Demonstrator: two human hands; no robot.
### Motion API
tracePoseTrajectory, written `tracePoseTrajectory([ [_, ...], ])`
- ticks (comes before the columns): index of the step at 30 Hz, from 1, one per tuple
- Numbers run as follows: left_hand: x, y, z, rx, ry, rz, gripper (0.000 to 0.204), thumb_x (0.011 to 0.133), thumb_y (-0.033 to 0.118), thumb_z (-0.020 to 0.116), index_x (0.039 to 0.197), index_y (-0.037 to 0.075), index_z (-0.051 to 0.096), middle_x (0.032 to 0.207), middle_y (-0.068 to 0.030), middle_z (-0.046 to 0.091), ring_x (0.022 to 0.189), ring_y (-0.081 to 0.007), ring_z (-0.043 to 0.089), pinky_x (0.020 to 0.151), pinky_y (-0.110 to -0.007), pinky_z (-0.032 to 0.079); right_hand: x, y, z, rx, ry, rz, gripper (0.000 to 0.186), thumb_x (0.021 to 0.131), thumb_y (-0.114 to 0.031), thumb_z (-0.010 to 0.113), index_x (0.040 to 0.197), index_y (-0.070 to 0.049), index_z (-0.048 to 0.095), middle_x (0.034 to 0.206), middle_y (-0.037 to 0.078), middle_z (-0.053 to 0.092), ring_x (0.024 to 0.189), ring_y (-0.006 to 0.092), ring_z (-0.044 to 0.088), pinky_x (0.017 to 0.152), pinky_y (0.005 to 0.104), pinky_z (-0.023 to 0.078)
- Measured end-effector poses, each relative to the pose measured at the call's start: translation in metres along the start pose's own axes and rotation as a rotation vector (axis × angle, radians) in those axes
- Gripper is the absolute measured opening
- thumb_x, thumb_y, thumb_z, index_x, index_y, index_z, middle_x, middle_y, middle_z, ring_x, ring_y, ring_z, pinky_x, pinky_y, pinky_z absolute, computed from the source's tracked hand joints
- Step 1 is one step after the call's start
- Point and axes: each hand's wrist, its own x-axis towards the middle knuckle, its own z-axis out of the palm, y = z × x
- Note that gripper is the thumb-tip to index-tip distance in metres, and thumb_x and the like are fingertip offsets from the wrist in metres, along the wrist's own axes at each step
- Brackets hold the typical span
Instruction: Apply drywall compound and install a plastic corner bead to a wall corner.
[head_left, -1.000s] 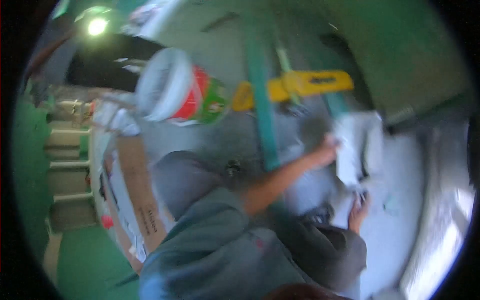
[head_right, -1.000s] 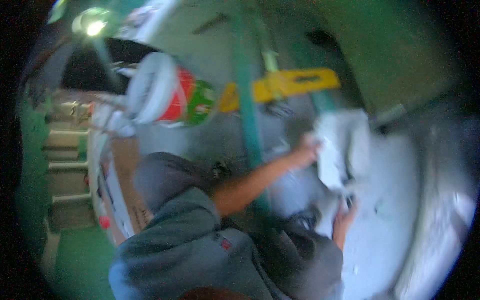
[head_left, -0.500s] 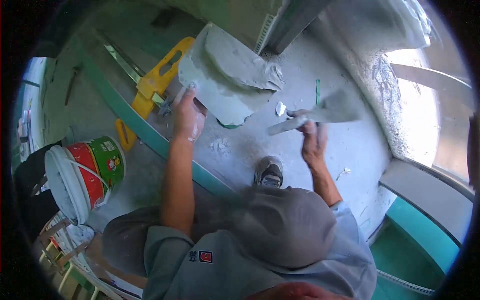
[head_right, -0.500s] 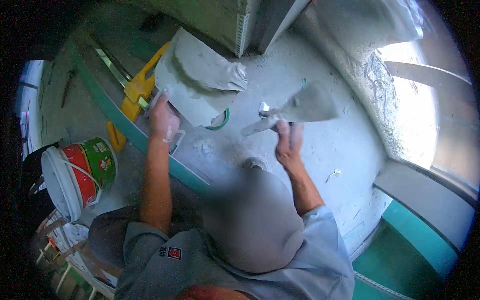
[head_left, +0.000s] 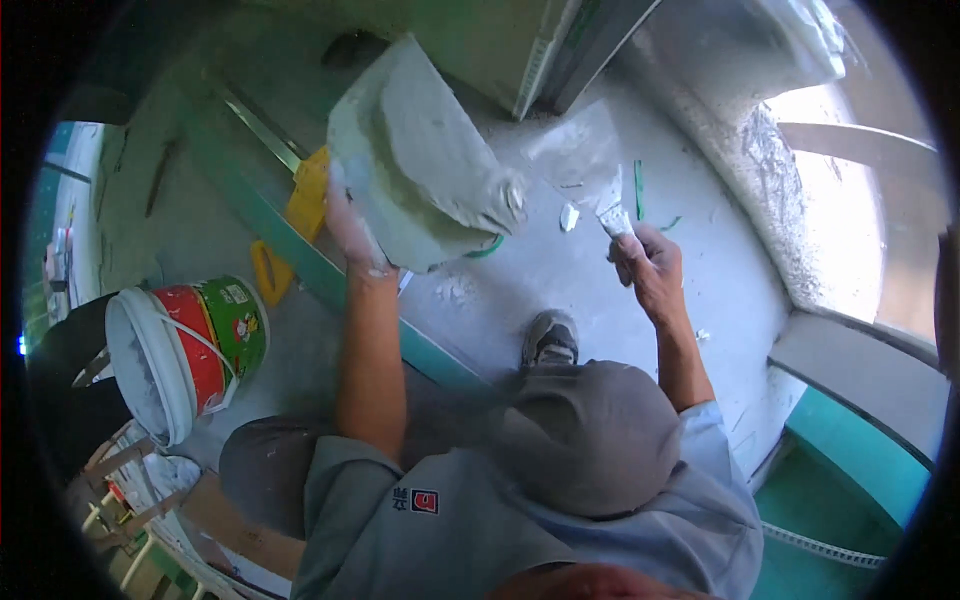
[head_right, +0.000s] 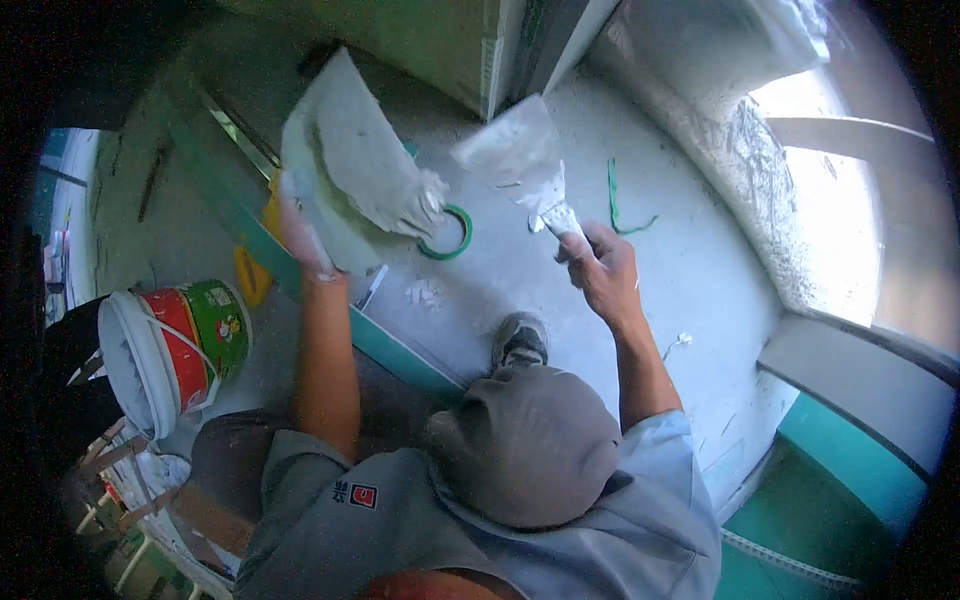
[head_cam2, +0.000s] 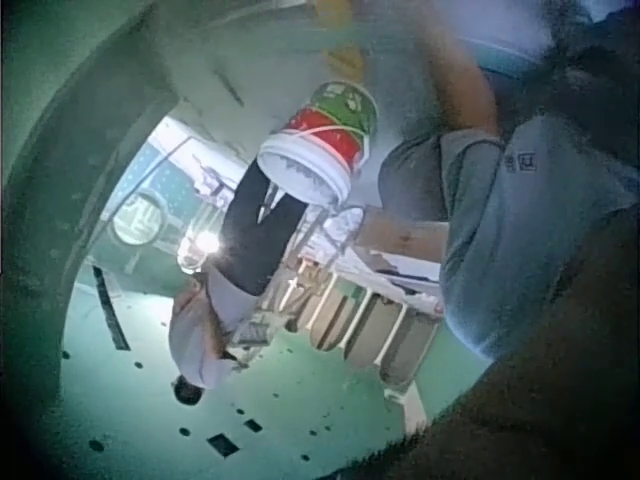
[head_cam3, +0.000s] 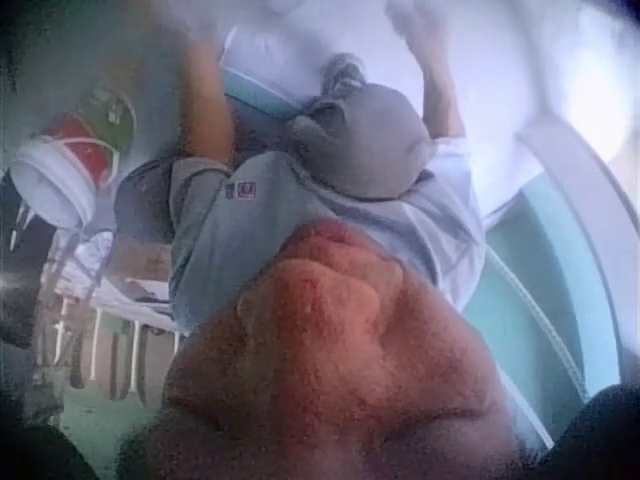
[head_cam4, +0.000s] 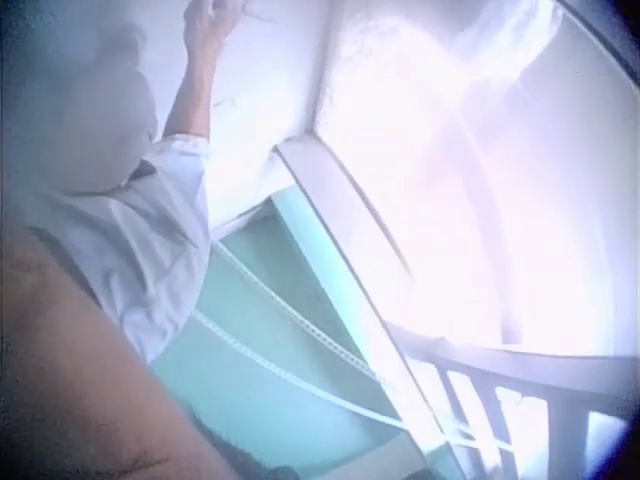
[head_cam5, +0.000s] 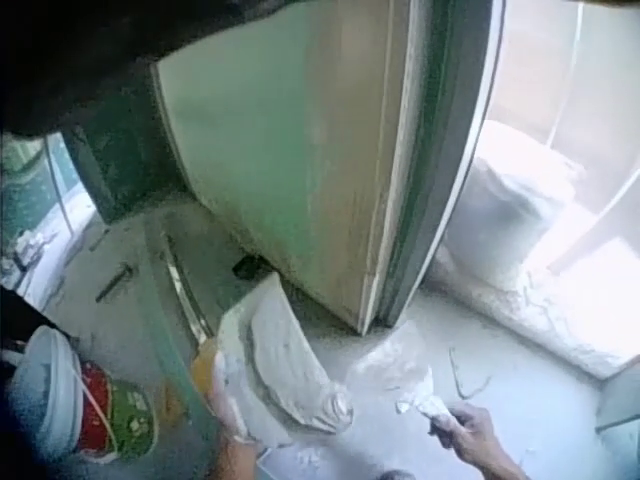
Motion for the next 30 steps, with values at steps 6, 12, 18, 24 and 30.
tracePoseTrajectory([
  [6, -0.007, -0.018, 0.012, -0.048, -0.037, -0.081, 0.055, 0.091, 0.045, 0.028, 0.132, 0.008, 0.030, 0.131, -0.0115, 0.036, 0.117, -0.0287, 0.038, 0.100, -0.040, 0.027, 0.018, -0.032, -0.029, 0.316, -0.134, -0.187, 0.054, 0.084, -0.050, 0.046, 0.091, 0.002, 0.058, 0.062, 0.003, 0.051, 0.049, 0.0087, 0.045, 0.042, 0.0213, 0.033],
  [12, -0.017, -0.009, 0.043, -0.097, -0.028, 0.018, 0.054, 0.090, 0.042, 0.032, 0.132, 0.008, 0.031, 0.131, -0.0116, 0.037, 0.115, -0.0290, 0.039, 0.099, -0.040, 0.029, -0.008, -0.012, 0.010, 0.181, 0.020, -0.157, 0.046, 0.085, -0.026, 0.053, 0.122, 0.000, 0.044, 0.070, 0.004, 0.053, 0.052, 0.0096, 0.047, 0.046, 0.0224, 0.039],
  [18, -0.051, -0.001, 0.078, -0.029, 0.162, 0.196, 0.051, 0.089, 0.039, 0.033, 0.128, 0.006, 0.035, 0.125, -0.0096, 0.041, 0.112, -0.0251, 0.042, 0.094, -0.038, 0.035, 0.006, -0.033, 0.079, -0.035, -0.246, -0.451, 0.044, 0.077, -0.019, 0.065, 0.113, -0.001, 0.049, 0.082, 0.008, 0.056, 0.069, 0.0172, 0.053, 0.063, 0.0302, 0.045],
  [24, -0.028, -0.061, 0.028, 0.515, -0.049, 0.735, 0.037, 0.093, 0.027, 0.034, 0.119, 0.001, 0.039, 0.109, -0.0086, 0.049, 0.103, -0.0186, 0.046, 0.090, -0.032, 0.038, 0.010, -0.117, 0.118, -0.383, -0.580, -0.706, 0.052, 0.072, -0.035, 0.068, 0.107, 0.000, 0.052, 0.097, 0.011, 0.057, 0.095, 0.0230, 0.051, 0.083, 0.0354, 0.040],
  [30, -0.058, 0.025, 0.077, -0.318, -0.095, 0.211, 0.039, 0.092, 0.018, 0.036, 0.124, -0.002, 0.036, 0.110, -0.0131, 0.050, 0.100, -0.0219, 0.049, 0.094, -0.037, 0.035, 0.009, -0.181, 0.157, 0.133, -0.588, -0.684, 0.045, 0.078, -0.036, 0.060, 0.104, 0.000, 0.053, 0.098, 0.010, 0.057, 0.094, 0.0230, 0.053, 0.083, 0.0345, 0.041],
])
